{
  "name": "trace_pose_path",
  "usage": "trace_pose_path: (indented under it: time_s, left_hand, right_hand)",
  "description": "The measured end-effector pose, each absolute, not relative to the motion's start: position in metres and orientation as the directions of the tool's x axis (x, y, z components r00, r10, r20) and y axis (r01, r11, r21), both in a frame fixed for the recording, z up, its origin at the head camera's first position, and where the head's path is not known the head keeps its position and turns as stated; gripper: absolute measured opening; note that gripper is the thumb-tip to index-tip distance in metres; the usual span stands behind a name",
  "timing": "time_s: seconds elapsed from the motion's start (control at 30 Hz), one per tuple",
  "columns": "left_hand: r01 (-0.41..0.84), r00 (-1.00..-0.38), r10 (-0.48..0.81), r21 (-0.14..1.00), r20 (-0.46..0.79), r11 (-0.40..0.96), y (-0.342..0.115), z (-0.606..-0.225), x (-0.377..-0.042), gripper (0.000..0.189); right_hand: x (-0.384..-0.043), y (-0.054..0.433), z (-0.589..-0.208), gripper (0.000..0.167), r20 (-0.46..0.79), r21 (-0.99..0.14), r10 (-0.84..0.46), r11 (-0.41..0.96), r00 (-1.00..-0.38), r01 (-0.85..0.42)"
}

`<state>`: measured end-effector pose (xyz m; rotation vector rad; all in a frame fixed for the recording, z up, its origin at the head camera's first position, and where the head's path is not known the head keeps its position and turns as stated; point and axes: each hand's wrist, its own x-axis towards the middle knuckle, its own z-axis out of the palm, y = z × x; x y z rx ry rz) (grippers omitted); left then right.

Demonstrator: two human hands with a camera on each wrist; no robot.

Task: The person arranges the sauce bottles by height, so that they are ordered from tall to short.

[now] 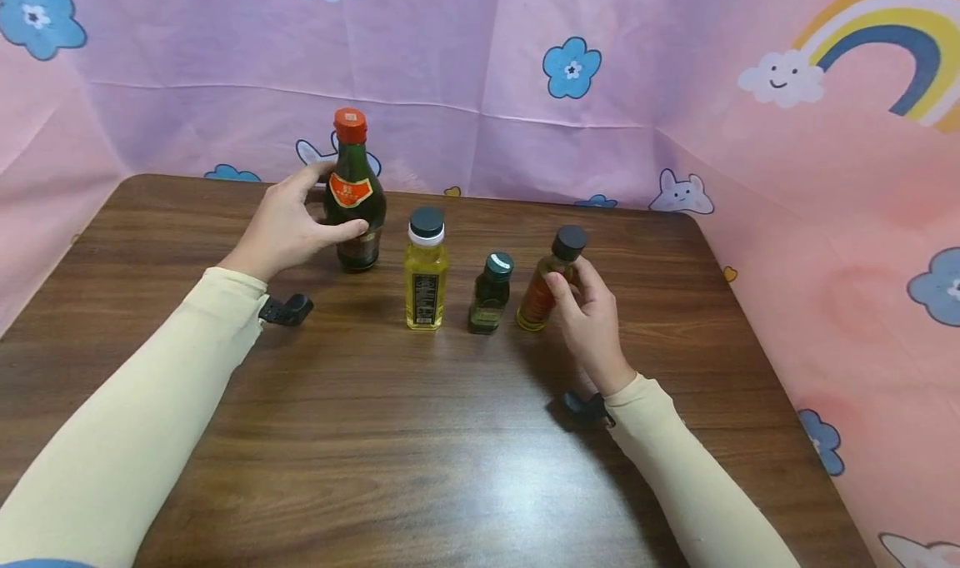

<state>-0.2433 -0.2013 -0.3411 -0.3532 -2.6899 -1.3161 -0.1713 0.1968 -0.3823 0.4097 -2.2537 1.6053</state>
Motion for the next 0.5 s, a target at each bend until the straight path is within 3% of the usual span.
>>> trace_pose_path:
  time_s: [0.5]
  left_hand:
    - [0.249, -0.968, 0.146, 0.795, 0.202, 0.553, -0.212, -0.358, -0.253, 0.085]
  right_hand:
    - [-0.172, 0.197, -0.387, 0.034, 0.435, -0.853, -0.022, 0.309, -0.900, -0.420]
